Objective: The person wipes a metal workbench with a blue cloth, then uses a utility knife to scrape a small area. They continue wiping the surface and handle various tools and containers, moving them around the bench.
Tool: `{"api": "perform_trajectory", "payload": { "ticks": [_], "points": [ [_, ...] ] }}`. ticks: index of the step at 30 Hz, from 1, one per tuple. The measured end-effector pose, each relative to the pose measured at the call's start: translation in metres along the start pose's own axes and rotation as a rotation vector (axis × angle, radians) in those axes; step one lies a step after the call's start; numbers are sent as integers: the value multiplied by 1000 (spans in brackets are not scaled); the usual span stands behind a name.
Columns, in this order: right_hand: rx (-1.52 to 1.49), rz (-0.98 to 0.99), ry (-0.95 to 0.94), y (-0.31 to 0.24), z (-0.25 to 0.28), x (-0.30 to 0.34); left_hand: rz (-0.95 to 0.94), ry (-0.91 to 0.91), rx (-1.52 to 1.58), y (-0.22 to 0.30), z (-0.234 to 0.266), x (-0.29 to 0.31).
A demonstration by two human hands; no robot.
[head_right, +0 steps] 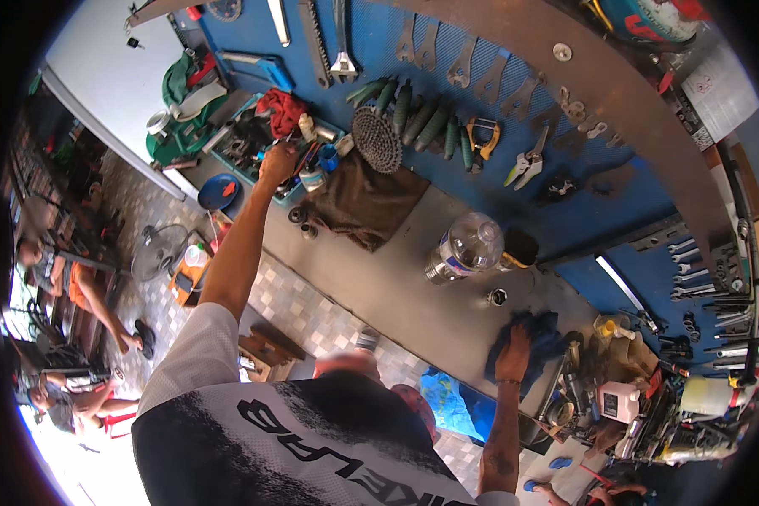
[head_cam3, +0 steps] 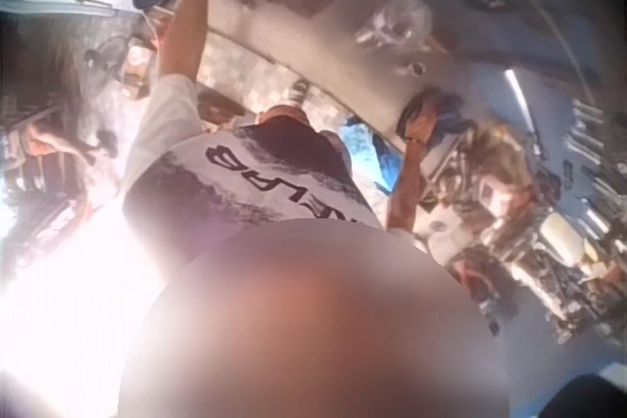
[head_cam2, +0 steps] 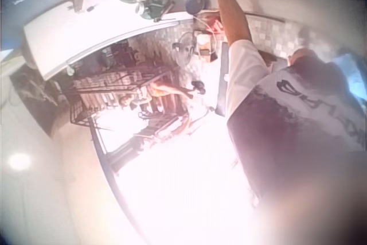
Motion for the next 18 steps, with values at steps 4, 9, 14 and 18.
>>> {"api": "perform_trajectory", "payload": {
  "ticks": [4,9,14,18],
  "points": [
    [-40,-47,-12,-14,12,21,169,-234,-183,-30,-51,-35],
    [-166,-269,89,-31,29,23,60,-417,-350,-44,-89,-65],
    [-337,-405,291,-28,22,-28,101,-304,-214,-62,-99,-78],
    [-794,-557,392,18,-4,-81,-325,-347,-373,-44,-113,-82]
  ]
}}
Point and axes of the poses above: each hand's wrist, its own x-axis away from the middle knuckle, its own z-axis out of the back of the hand, y = z × x, the point moved 8 cm from there along -x, towards the middle knuckle, and after that the axes turned 4 degrees about -y, right-handed, at the moved point
